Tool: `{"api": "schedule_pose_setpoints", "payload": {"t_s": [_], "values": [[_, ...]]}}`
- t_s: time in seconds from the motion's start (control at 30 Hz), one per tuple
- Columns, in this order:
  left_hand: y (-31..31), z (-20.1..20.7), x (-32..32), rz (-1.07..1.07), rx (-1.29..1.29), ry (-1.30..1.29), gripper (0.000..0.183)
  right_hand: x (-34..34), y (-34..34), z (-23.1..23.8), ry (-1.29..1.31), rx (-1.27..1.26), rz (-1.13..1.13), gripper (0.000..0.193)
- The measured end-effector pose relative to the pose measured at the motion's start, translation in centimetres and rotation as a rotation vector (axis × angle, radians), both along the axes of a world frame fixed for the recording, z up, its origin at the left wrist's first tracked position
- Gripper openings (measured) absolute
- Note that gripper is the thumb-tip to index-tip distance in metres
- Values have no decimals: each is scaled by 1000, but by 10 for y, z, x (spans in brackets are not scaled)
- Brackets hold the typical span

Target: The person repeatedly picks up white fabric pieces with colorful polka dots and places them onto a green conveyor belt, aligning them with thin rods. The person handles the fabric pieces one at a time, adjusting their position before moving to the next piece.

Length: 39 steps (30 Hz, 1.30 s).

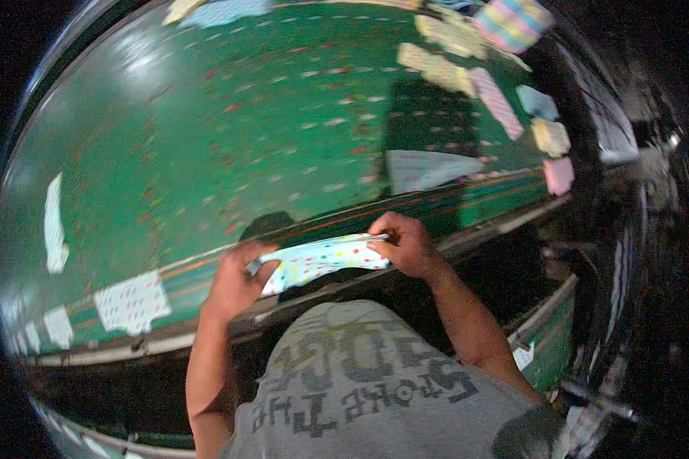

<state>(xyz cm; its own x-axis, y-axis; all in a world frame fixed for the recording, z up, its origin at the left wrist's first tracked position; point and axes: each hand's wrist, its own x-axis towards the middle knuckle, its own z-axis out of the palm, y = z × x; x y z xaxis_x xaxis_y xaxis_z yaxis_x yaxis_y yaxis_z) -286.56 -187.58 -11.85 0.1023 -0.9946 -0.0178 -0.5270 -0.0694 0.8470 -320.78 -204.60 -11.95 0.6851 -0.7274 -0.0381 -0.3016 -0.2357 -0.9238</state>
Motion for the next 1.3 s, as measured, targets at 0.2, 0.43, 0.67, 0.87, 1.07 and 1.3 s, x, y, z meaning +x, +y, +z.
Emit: {"api": "schedule_pose_setpoints", "payload": {"t_s": [0.2, 0.43, 0.67, 0.87, 1.07, 1.3], "values": [[-73, 16, -115, -43, -68, 89, 25, -121, -64, -19, -28, 194, -197, 19], [-174, 10, -238, -28, -166, -185, 35, -258, -155, -32, 61, 56, -351, 25], [-178, -1, -293, -237, -240, -363, 42, -299, -194, -63, 375, -416, -454, 21], [-166, -18, -299, -238, -211, -442, 41, -283, -184, -64, 627, -405, -437, 24], [-168, -25, -306, -250, -177, -504, 37, -270, -191, -65, 547, -477, -442, 23], [-170, -34, -309, -243, -115, -552, 38, -273, -205, -78, 446, -321, -421, 11]]}}
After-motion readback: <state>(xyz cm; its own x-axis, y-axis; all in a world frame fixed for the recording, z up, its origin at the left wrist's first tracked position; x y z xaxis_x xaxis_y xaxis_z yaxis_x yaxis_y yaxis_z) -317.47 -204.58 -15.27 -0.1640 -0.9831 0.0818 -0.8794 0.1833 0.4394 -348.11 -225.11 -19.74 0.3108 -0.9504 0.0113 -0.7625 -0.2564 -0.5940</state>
